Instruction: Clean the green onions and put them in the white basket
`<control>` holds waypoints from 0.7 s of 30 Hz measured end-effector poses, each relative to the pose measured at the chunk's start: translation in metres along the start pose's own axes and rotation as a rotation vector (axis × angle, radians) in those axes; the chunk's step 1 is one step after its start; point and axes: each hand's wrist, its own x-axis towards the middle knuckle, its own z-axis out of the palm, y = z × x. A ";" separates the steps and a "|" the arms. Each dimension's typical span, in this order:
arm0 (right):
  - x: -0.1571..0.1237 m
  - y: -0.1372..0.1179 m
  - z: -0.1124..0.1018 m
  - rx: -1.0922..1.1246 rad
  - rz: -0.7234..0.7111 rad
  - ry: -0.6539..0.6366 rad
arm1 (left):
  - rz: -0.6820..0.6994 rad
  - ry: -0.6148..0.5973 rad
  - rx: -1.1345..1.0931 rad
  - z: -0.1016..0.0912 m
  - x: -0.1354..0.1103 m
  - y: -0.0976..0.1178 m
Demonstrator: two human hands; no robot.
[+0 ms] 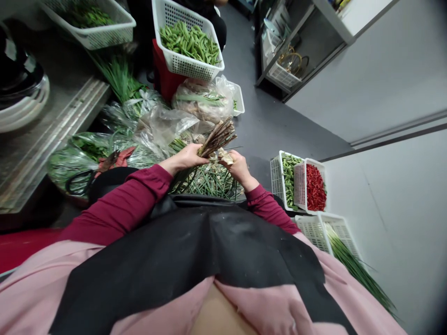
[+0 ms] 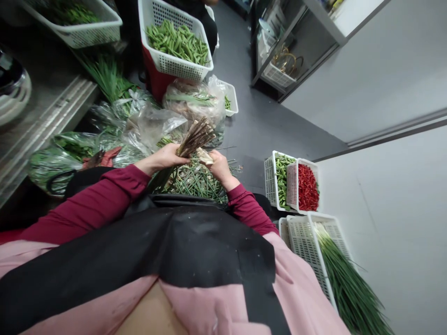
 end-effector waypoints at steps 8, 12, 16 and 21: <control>-0.003 -0.002 0.011 0.231 0.083 0.111 | -0.024 -0.036 -0.137 0.002 -0.003 0.004; -0.004 -0.001 0.012 0.361 0.216 0.131 | -0.023 -0.059 -0.144 0.000 -0.005 0.007; -0.004 0.008 0.007 0.310 0.218 0.192 | -0.018 -0.052 -0.133 -0.002 -0.006 0.008; 0.000 0.042 -0.019 0.130 0.291 0.446 | -0.015 -0.044 -0.134 -0.008 -0.005 0.004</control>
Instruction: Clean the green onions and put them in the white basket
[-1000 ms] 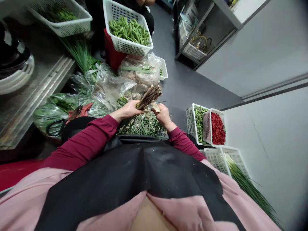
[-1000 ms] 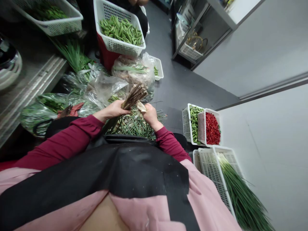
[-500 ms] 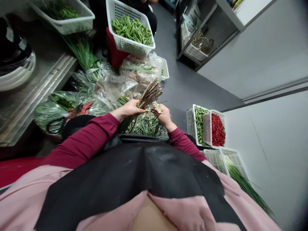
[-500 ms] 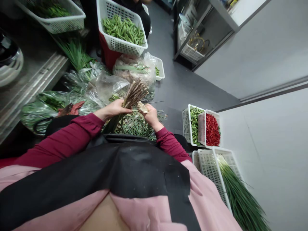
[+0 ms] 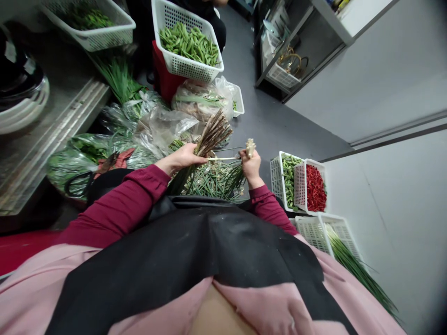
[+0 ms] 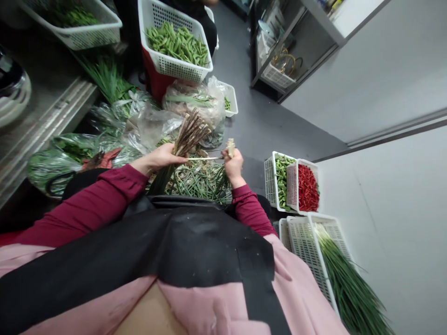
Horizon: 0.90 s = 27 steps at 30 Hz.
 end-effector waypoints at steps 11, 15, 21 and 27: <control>0.019 0.056 -0.024 -0.295 0.292 0.018 | -0.007 0.056 -0.008 -0.013 -0.007 0.004; -0.003 0.048 -0.003 -0.123 0.437 -0.306 | -0.065 0.148 -0.074 -0.012 -0.004 -0.003; -0.016 0.009 0.013 0.223 0.411 -0.233 | -0.114 0.198 -0.187 -0.002 0.007 -0.014; -0.014 -0.009 0.012 0.402 0.516 -0.158 | -0.135 0.158 -0.270 0.006 0.011 -0.014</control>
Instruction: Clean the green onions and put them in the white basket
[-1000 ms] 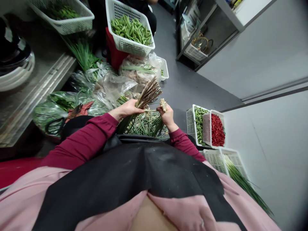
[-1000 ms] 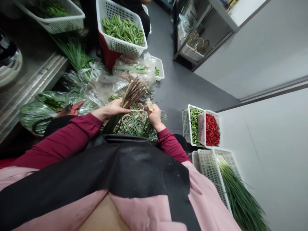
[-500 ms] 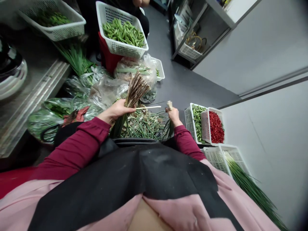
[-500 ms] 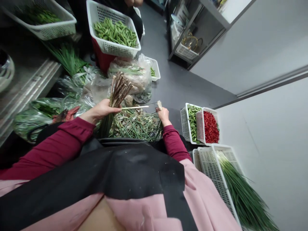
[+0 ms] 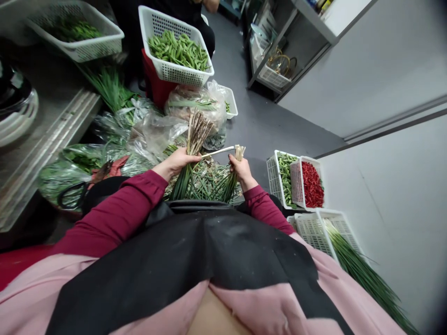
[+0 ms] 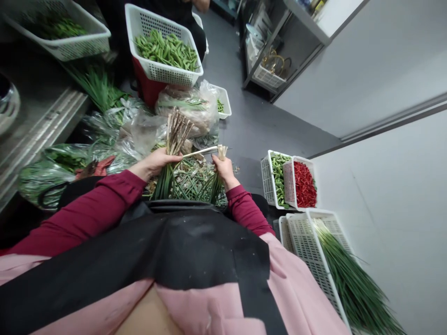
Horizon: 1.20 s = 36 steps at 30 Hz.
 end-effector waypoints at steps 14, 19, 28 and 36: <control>-0.003 -0.038 0.000 0.374 -0.156 0.003 | -0.217 -0.192 -0.409 0.015 0.002 -0.003; -0.020 -0.037 0.017 0.087 -0.248 -0.229 | -0.259 -0.230 -0.534 0.016 0.001 -0.003; -0.031 -0.005 0.065 0.016 -0.035 -0.298 | -0.290 -0.140 -0.499 0.020 -0.004 -0.004; -0.030 0.007 0.056 0.074 -0.026 -0.220 | -0.096 -0.064 -0.308 0.022 -0.003 -0.011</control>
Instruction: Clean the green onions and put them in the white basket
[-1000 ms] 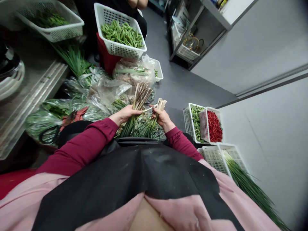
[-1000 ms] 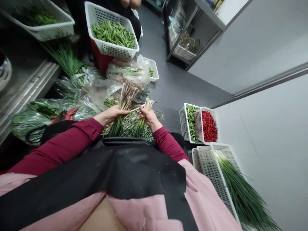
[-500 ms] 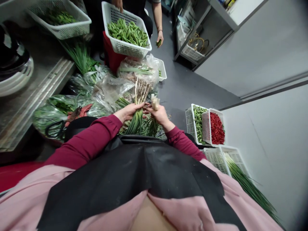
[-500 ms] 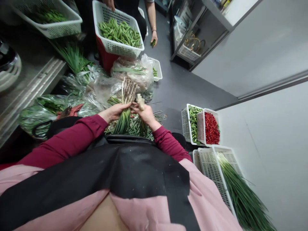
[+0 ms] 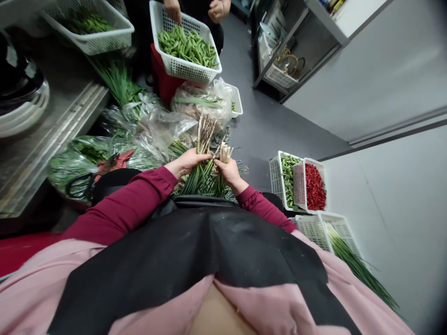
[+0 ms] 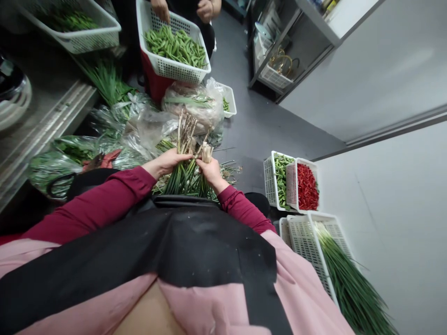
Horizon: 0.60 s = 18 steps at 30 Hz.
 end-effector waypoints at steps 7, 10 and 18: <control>-0.001 -0.001 -0.003 0.024 0.007 0.007 | 0.076 0.024 0.254 0.001 0.000 -0.007; -0.001 -0.003 -0.005 -0.027 -0.013 -0.064 | 0.097 -0.042 0.323 0.001 -0.002 -0.005; 0.003 -0.008 -0.026 -0.169 -0.084 0.021 | 0.030 -0.113 0.373 -0.007 -0.008 0.013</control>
